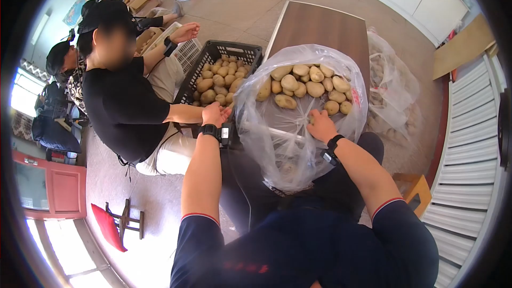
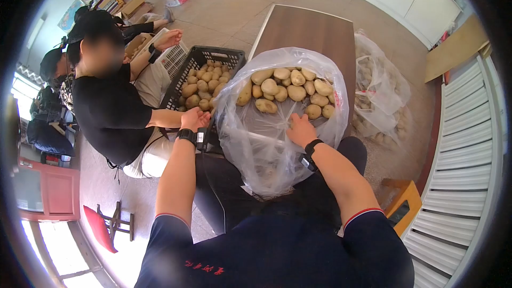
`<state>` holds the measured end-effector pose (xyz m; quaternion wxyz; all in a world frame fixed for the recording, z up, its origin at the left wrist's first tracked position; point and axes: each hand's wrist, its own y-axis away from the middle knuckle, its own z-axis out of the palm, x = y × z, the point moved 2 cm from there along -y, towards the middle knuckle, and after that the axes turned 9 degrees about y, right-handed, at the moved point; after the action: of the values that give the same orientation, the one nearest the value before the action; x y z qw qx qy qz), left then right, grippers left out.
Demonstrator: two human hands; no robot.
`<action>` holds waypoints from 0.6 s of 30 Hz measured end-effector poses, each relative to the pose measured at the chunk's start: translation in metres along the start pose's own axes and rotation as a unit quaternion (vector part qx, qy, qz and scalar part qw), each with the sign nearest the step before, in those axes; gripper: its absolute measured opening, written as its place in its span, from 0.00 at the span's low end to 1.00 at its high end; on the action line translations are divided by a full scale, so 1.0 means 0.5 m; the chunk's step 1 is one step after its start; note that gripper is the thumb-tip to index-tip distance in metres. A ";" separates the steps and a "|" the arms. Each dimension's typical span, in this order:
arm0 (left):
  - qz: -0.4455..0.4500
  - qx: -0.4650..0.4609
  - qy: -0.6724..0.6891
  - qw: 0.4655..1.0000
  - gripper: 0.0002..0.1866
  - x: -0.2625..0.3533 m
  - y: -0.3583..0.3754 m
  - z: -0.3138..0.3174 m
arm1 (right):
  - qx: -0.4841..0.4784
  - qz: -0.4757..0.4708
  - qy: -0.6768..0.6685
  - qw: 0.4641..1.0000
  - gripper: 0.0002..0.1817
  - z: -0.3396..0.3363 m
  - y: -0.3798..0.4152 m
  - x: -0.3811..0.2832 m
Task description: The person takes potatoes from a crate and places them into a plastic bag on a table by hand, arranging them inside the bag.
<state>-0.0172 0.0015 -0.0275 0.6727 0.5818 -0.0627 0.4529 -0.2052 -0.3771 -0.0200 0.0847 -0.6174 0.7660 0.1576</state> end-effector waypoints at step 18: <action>0.024 -0.249 -0.223 0.942 0.17 -0.127 0.227 0.196 | -0.154 0.100 -0.525 0.831 0.25 -0.020 -0.008 -0.122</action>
<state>-0.0879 -0.1247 0.0469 0.7537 0.4803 -0.3354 0.2979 -0.1871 -0.3252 0.0085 0.3616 -0.3671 0.6293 0.5818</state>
